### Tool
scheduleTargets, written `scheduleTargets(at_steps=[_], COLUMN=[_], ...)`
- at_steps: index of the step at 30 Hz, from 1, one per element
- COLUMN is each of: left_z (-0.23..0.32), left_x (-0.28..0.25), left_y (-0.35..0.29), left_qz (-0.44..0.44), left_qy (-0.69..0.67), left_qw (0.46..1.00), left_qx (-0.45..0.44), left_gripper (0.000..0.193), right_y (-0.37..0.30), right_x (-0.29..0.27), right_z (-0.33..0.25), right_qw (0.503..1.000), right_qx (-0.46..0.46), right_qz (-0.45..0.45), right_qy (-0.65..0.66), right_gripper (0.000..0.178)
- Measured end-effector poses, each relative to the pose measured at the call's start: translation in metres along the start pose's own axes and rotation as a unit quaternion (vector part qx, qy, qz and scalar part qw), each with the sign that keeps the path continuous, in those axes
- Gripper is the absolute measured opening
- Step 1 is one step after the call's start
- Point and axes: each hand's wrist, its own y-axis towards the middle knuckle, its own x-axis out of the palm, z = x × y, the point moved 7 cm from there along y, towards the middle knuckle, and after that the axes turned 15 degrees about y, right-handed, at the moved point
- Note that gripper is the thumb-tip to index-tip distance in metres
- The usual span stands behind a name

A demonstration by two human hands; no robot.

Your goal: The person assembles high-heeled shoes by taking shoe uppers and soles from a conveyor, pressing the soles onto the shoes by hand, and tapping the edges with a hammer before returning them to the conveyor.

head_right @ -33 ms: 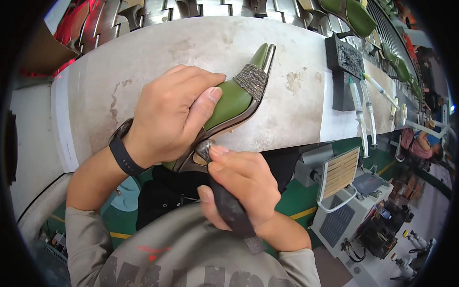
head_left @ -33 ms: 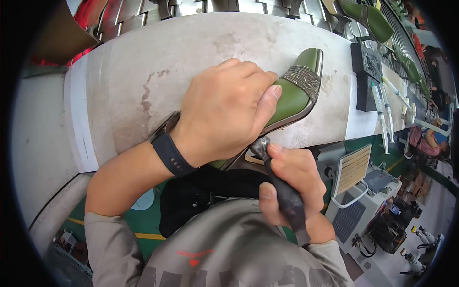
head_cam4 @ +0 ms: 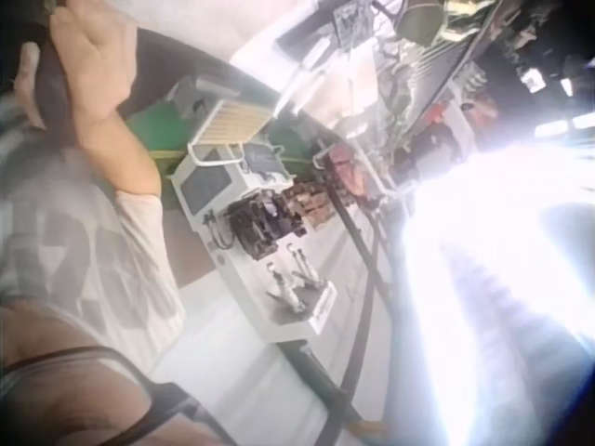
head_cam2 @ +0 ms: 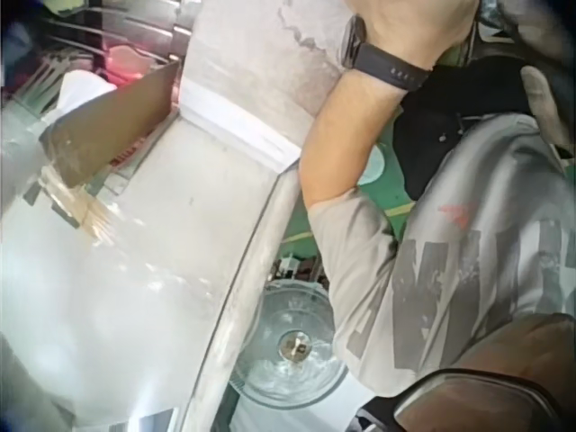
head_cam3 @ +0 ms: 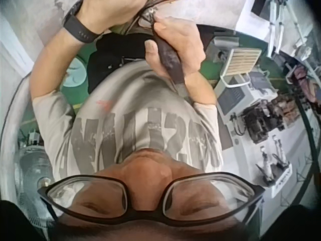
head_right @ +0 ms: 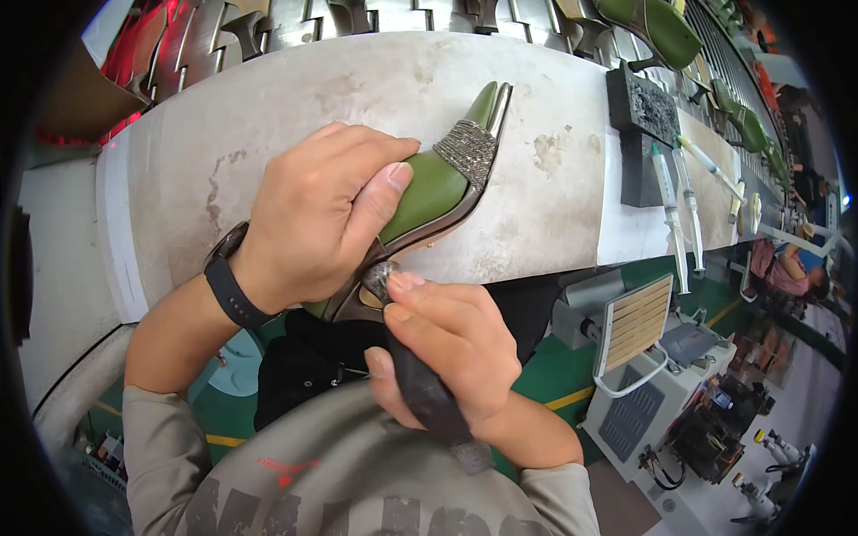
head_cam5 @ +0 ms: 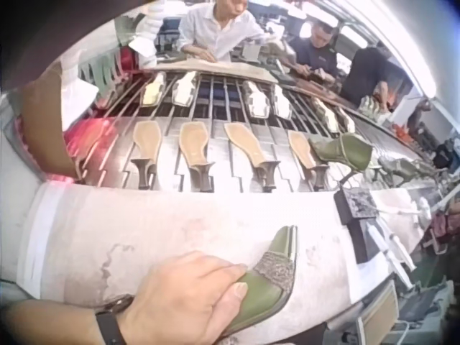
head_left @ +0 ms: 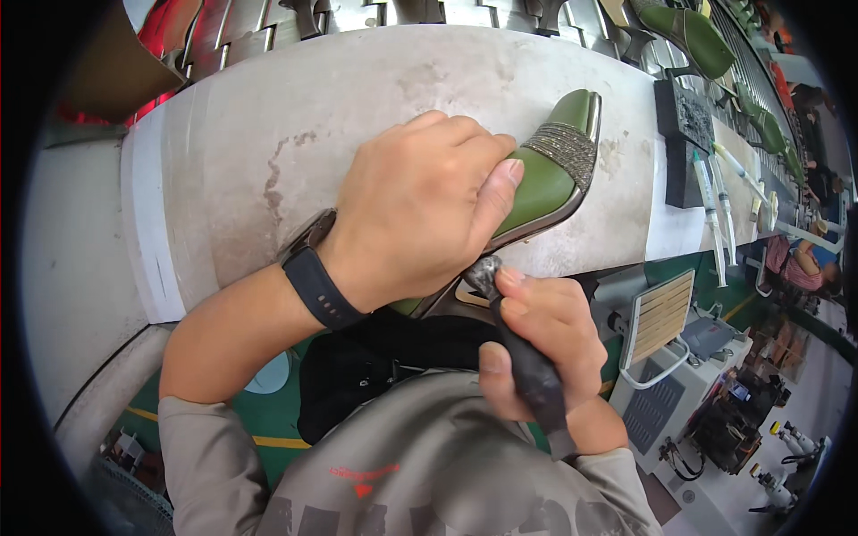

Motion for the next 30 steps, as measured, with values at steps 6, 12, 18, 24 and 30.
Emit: scheduleTargets(at_steps=[6,12,18,24,30], left_z=[0.002,0.022,0.039,0.038,0.039], left_x=[-0.002,0.007,0.024,0.023,0.021], left_y=[0.006,0.022,0.032,0.037,0.045], left_qz=[-0.019,-0.157,-0.154,-0.167,-0.212], left_qy=[-0.03,0.015,0.074,0.077,0.057], left_qw=[0.999,0.987,0.985,0.983,0.976], left_qx=[-0.005,-0.008,0.005,0.01,-0.001], left_gripper=[0.026,0.062,0.09,0.09,0.087], right_y=[0.014,0.025,0.064,0.116,0.101], right_x=[-0.018,-0.087,-0.099,-0.111,-0.121], right_z=[0.006,0.024,0.058,0.102,0.177], right_qw=[0.999,0.96,0.944,0.93,0.903], right_qx=[-0.046,0.136,0.213,0.259,0.309], right_qz=[-0.015,0.155,0.084,0.101,0.159], right_qy=[0.016,0.191,0.239,0.241,0.252], right_gripper=[0.042,0.026,0.021,0.019,0.022])
